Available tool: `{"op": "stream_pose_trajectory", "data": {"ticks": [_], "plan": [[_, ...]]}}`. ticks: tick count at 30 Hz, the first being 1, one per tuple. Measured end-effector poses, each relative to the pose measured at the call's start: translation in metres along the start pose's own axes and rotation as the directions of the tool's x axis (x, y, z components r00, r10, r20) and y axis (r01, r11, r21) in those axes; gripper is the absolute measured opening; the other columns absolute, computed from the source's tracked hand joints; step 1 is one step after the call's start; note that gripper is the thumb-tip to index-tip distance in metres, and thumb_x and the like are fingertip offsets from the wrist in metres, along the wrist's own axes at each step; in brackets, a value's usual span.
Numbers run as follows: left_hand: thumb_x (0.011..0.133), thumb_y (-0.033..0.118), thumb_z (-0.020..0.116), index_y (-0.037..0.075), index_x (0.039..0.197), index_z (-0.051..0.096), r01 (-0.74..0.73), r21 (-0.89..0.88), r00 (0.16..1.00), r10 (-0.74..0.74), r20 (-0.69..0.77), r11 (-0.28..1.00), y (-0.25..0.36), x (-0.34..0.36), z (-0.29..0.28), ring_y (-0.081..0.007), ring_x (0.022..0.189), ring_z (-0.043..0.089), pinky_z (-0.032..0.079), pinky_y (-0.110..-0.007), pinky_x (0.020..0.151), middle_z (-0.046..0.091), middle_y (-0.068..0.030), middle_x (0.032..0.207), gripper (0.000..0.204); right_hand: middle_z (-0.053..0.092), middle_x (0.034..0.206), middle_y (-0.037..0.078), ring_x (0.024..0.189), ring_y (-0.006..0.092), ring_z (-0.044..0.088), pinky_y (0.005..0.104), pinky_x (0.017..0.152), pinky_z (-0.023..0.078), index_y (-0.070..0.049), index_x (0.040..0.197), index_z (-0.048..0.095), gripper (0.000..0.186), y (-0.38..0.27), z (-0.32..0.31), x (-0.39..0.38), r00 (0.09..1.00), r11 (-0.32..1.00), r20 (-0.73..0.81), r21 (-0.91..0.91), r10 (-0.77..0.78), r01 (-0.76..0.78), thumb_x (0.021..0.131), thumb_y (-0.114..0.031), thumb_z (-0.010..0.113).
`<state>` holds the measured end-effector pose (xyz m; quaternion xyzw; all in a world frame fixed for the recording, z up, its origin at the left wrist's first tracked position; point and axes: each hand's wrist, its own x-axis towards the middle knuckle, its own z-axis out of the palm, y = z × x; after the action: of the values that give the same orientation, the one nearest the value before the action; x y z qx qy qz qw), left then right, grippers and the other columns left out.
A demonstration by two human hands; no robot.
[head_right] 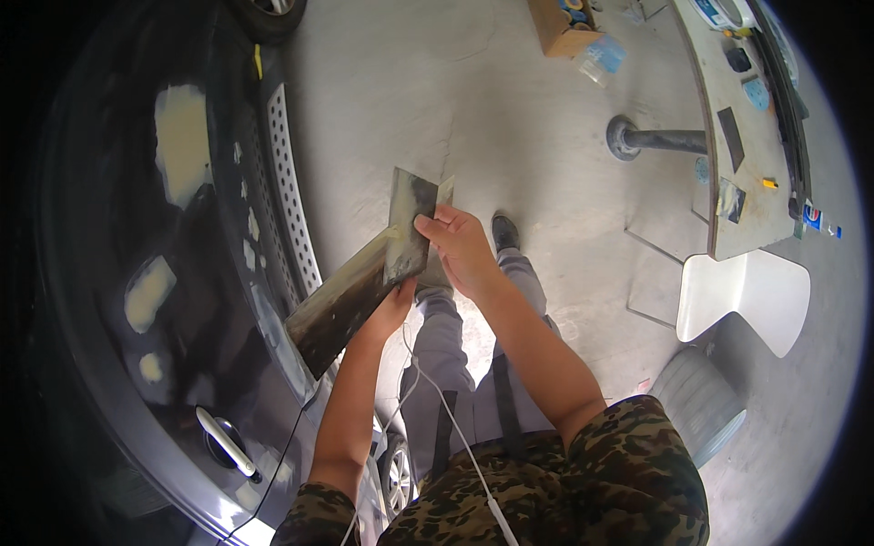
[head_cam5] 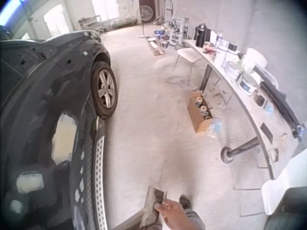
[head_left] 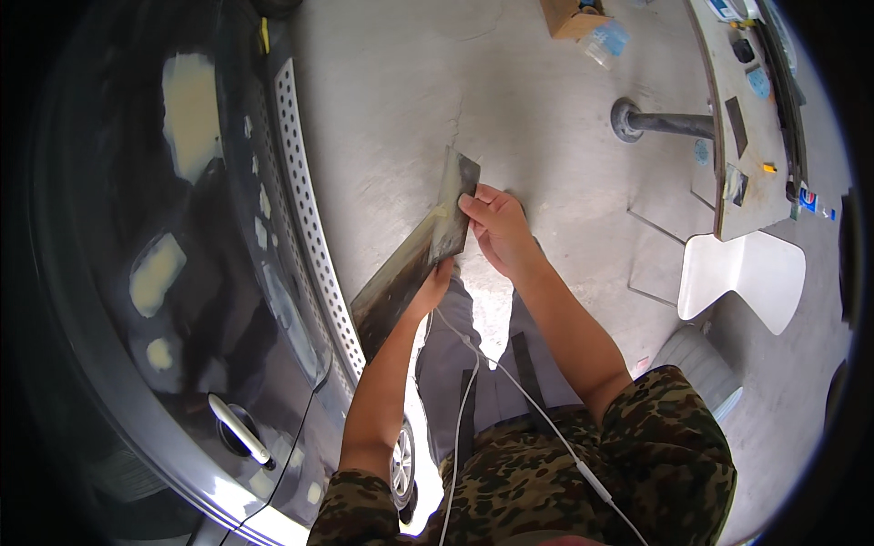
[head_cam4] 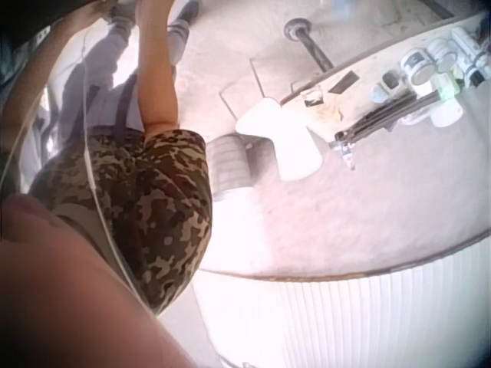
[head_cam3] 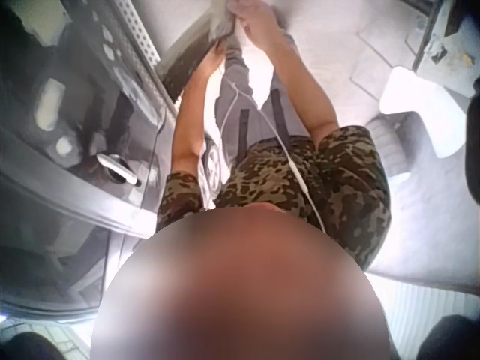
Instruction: The person spreads yellow body filler over a car panel using a small spreader, then uses a flat sanding block to sand the filled areas on the hood and door. They periodically reload filler onto the spreader and reposition around the car while working.
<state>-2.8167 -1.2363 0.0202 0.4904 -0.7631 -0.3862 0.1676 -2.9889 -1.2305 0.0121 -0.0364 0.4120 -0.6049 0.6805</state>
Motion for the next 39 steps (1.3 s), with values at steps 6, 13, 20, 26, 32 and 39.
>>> {"op": "stream_pose_trajectory", "data": {"ticks": [6,13,20,26,32,39], "plan": [[0.091,0.018,0.066,0.004,0.123,0.064,0.083,-0.371,0.985,-0.133,-0.112,0.925,-0.102,-0.033,0.043,-0.0305,0.103,0.067,0.052,-0.038,0.09,0.069,-0.0165,0.115,0.036,0.069,0.11,0.007,0.1,0.0147,0.062,0.0304,0.092,0.046,0.003,0.12,0.063,0.028,0.044,0.036,-0.004,0.992,0.994,0.064,-0.013,0.112,-0.111,0.094,-0.006,0.067],[0.1,0.014,0.058,-0.003,0.115,0.062,0.311,-0.341,0.931,-0.357,-0.078,0.887,-0.284,-0.028,0.106,-0.0189,0.097,0.064,0.049,-0.033,0.089,0.069,-0.0104,0.107,0.023,0.066,0.098,0.0,0.086,0.0072,0.061,0.0206,0.074,0.047,-0.003,0.114,0.062,0.019,0.103,-0.049,0.026,1.0,0.999,0.005,0.035,-0.01,0.01,0.098,-0.011,0.064],[0.093,0.007,0.064,-0.002,0.11,0.063,0.453,-0.461,0.841,-0.537,-0.063,0.763,-0.496,-0.006,0.154,-0.017,0.094,0.064,0.051,-0.035,0.084,0.068,-0.007,0.1,0.019,0.065,0.121,0.007,0.109,0.0184,0.063,0.037,0.095,0.05,-0.001,0.133,0.053,0.033,0.174,-0.201,0.034,0.954,0.989,-0.299,-0.149,-0.018,-0.028,0.103,-0.015,0.055],[0.093,0.0,0.064,0.003,0.131,0.053,0.33,-0.902,0.692,-0.721,0.032,0.277,-0.583,-0.001,0.166,-0.0149,0.108,0.058,0.05,-0.03,0.097,0.058,-0.0042,0.123,0.039,0.064,0.123,0.007,0.11,0.0187,0.062,0.038,0.097,0.049,-0.003,0.134,0.053,0.032,0.213,-0.274,0.029,0.929,0.987,-0.37,-0.144,0.009,-0.067,0.105,-0.016,0.053],[0.094,0.002,0.065,0.005,0.135,0.051,0.393,-0.897,0.637,-0.764,0.107,0.202,-0.612,-0.004,0.164,-0.0142,0.108,0.058,0.05,-0.029,0.097,0.058,-0.0053,0.126,0.043,0.063,0.124,0.008,0.112,0.0202,0.062,0.039,0.099,0.049,-0.002,0.134,0.052,0.032,0.214,-0.286,0.023,0.913,0.992,-0.408,-0.104,0.02,-0.068,0.104,-0.012,0.053],[0.094,0.024,0.069,0.004,0.124,0.059,0.738,-0.649,0.369,-0.916,0.157,0.186,-0.624,-0.032,0.166,-0.0179,0.103,0.063,0.054,-0.033,0.089,0.061,-0.0073,0.125,0.038,0.064,0.121,0.008,0.109,0.0193,0.062,0.0388,0.096,0.05,-0.004,0.133,0.052,0.031,0.18,-0.26,0.022,0.894,0.993,-0.445,-0.118,-0.052,-0.001,0.104,-0.015,0.054]]}}
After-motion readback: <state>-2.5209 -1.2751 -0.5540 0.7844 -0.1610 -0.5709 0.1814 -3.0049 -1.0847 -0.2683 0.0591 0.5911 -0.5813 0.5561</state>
